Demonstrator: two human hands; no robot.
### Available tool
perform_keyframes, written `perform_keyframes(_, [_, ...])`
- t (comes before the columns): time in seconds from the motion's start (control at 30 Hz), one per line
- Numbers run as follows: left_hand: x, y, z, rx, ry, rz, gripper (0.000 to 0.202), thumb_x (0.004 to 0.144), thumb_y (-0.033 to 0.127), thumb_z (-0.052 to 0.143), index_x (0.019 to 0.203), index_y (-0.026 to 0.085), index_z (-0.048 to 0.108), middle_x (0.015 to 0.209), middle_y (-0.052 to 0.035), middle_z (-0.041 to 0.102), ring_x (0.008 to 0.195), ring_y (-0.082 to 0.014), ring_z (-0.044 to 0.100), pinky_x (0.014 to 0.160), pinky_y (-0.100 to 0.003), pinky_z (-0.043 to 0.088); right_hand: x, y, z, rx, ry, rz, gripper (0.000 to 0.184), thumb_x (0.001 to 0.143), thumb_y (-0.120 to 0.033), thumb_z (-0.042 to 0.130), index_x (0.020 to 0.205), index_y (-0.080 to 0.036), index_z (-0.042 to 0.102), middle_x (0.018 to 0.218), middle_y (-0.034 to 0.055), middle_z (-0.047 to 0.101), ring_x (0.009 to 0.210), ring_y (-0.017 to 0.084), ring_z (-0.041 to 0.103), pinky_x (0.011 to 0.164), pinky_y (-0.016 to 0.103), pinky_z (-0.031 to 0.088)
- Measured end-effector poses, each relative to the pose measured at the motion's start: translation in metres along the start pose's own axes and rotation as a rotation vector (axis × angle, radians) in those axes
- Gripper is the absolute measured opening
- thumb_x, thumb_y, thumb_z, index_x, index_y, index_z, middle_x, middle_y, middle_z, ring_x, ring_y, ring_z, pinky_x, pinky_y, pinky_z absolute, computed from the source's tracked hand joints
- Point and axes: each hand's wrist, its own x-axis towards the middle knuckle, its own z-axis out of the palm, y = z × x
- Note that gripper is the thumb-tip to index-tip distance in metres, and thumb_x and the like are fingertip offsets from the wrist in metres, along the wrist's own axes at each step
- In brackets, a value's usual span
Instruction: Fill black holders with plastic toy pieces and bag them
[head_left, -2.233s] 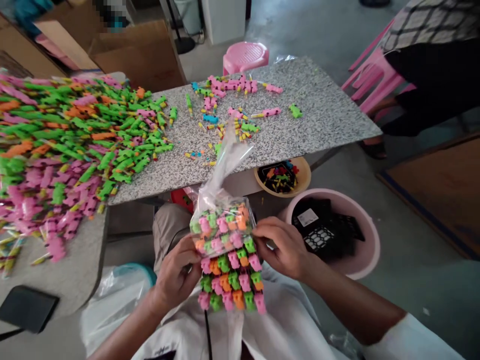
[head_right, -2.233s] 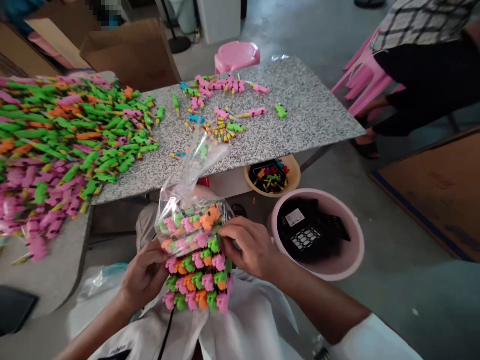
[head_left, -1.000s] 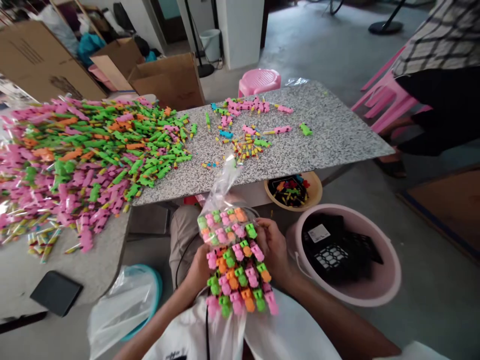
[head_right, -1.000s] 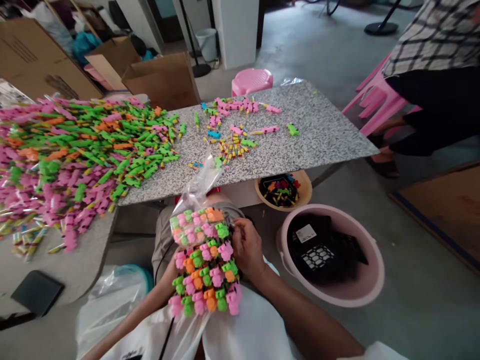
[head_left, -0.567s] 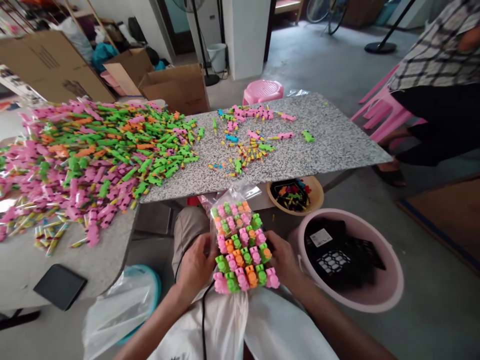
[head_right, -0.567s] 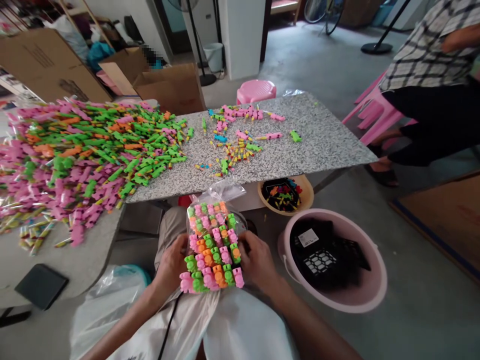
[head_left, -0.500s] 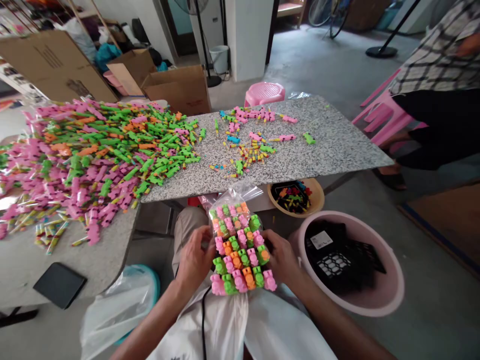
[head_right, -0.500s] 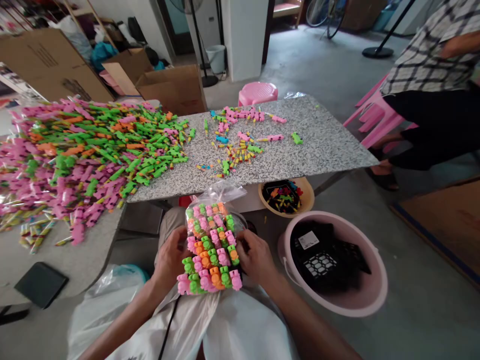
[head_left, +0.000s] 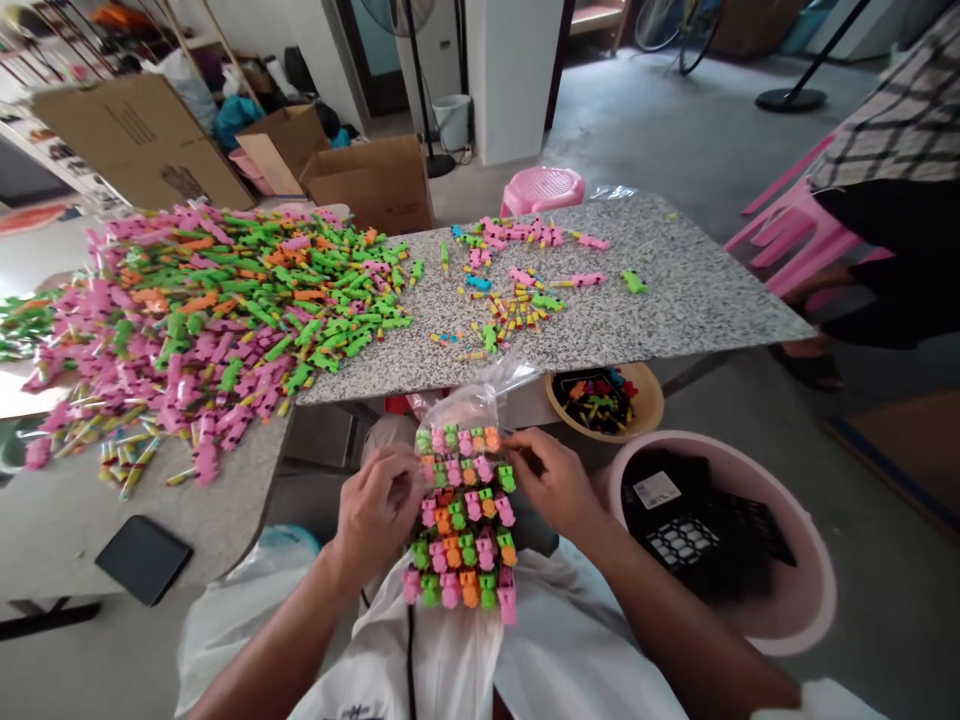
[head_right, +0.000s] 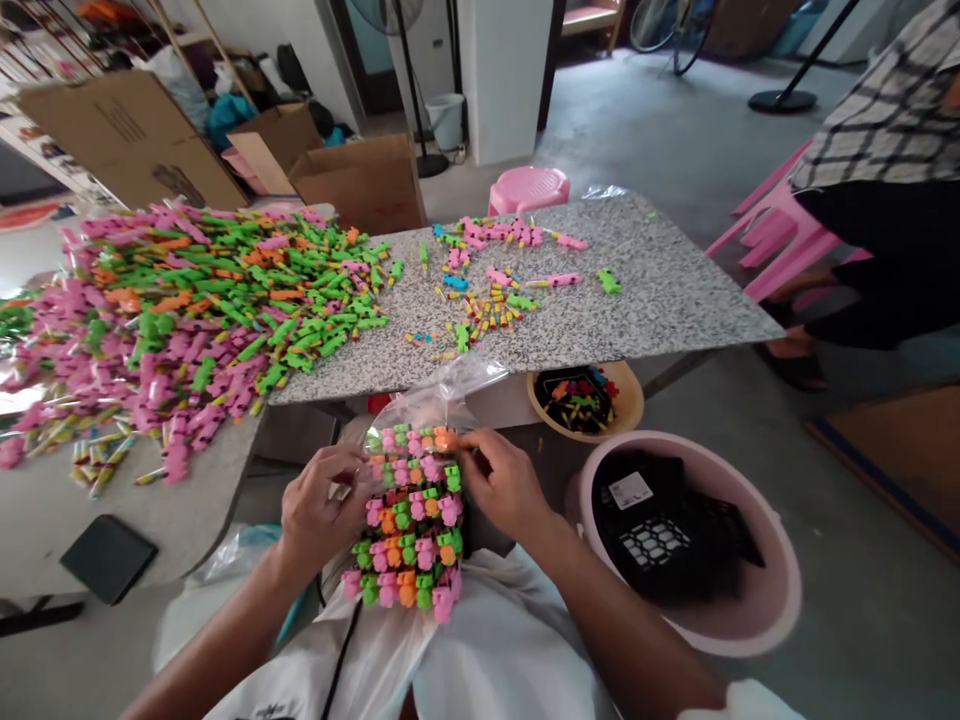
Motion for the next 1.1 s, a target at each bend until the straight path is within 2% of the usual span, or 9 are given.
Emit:
perform_keyframes(0.07, [0.003, 0.004, -0.007, -0.01, -0.034, 0.042, 0.021, 0.089, 0.007, 0.07, 0.101, 0.021, 0.059, 0.103, -0.0054, 0.071, 0.089, -0.0122, 0.07, 0.077, -0.022, 0.057, -0.009, 0.0, -0.002, 0.044, 0.019, -0.018, 0.021, 0.097, -0.016, 0.056, 0.115, -0.023, 0.064, 0.109, 0.0054, 0.071, 0.084, 0.017, 0.066, 0.078, 0.03, 0.054])
perform_keyframes(0.2, [0.009, 0.009, -0.014, 0.015, -0.091, 0.098, 0.021, 0.089, 0.007, 0.07, 0.101, 0.022, 0.062, 0.098, -0.0041, 0.071, 0.089, -0.013, 0.069, 0.082, -0.025, 0.056, -0.023, 0.003, -0.003, 0.033, -0.102, -0.056, 0.039, 0.095, -0.014, 0.057, 0.132, -0.025, 0.057, 0.128, 0.0085, 0.065, 0.083, 0.015, 0.065, 0.075, 0.03, 0.056])
perform_keyframes(0.33, [0.016, 0.014, -0.011, 0.023, -0.14, 0.115, 0.015, 0.093, 0.012, 0.065, 0.102, 0.023, 0.062, 0.094, -0.0035, 0.072, 0.087, -0.0145, 0.069, 0.082, -0.027, 0.056, -0.018, -0.001, 0.002, -0.074, -0.157, -0.017, 0.032, 0.098, -0.018, 0.058, 0.13, -0.024, 0.06, 0.12, 0.0075, 0.068, 0.085, 0.016, 0.066, 0.079, 0.032, 0.055])
perform_keyframes(0.43, [0.025, 0.019, -0.005, 0.044, -0.18, 0.121, 0.01, 0.094, 0.014, 0.064, 0.096, 0.023, 0.06, 0.09, -0.0026, 0.071, 0.086, -0.0153, 0.068, 0.084, -0.029, 0.055, -0.01, -0.005, 0.005, -0.109, -0.17, 0.024, 0.024, 0.098, -0.018, 0.057, 0.12, -0.024, 0.065, 0.109, 0.0058, 0.071, 0.091, 0.019, 0.067, 0.081, 0.033, 0.054])
perform_keyframes(0.63, [0.048, 0.024, 0.01, 0.207, -0.191, 0.085, 0.007, 0.099, 0.021, 0.06, 0.093, 0.021, 0.06, 0.077, 0.0007, 0.067, 0.073, -0.0132, 0.065, 0.07, -0.026, 0.046, -0.005, -0.005, 0.009, -0.039, -0.045, 0.077, 0.015, 0.092, -0.014, 0.055, 0.097, -0.022, 0.067, 0.094, 0.0032, 0.071, 0.086, 0.019, 0.067, 0.08, 0.031, 0.052])
perform_keyframes(0.73, [0.057, 0.024, 0.018, 0.263, -0.177, 0.091, 0.01, 0.1, 0.026, 0.06, 0.091, 0.021, 0.061, 0.073, 0.002, 0.066, 0.068, -0.0123, 0.064, 0.064, -0.026, 0.042, -0.007, -0.007, 0.01, 0.045, 0.033, 0.111, 0.019, 0.093, -0.017, 0.056, 0.108, -0.022, 0.067, 0.097, 0.0036, 0.071, 0.082, 0.018, 0.066, 0.078, 0.031, 0.053])
perform_keyframes(0.87, [0.067, 0.028, 0.027, 0.314, -0.182, 0.052, 0.014, 0.102, 0.031, 0.058, 0.091, 0.022, 0.061, 0.07, 0.0033, 0.065, 0.062, -0.0118, 0.062, 0.06, -0.026, 0.04, -0.008, -0.009, 0.009, 0.086, -0.023, 0.063, 0.039, 0.096, -0.019, 0.055, 0.134, -0.024, 0.062, 0.112, 0.0062, 0.07, 0.086, 0.018, 0.066, 0.083, 0.033, 0.056])
perform_keyframes(0.97, [0.072, 0.033, 0.03, 0.299, -0.204, 0.056, 0.014, 0.102, 0.031, 0.058, 0.093, 0.022, 0.062, 0.069, 0.0027, 0.065, 0.061, -0.012, 0.062, 0.059, -0.026, 0.04, -0.006, -0.006, 0.008, 0.084, 0.0, 0.101, 0.042, 0.096, -0.018, 0.055, 0.137, -0.025, 0.061, 0.111, 0.0052, 0.07, 0.084, 0.017, 0.066, 0.081, 0.032, 0.056])
perform_keyframes(1.1, [0.074, 0.041, 0.025, 0.194, -0.289, 0.202, 0.012, 0.103, 0.027, 0.056, 0.095, 0.022, 0.063, 0.073, 0.0005, 0.067, 0.069, -0.0133, 0.064, 0.068, -0.027, 0.045, -0.003, -0.001, 0.004, 0.033, 0.003, 0.098, 0.04, 0.093, -0.016, 0.057, 0.131, -0.024, 0.063, 0.108, 0.0046, 0.071, 0.09, 0.018, 0.068, 0.083, 0.033, 0.056])
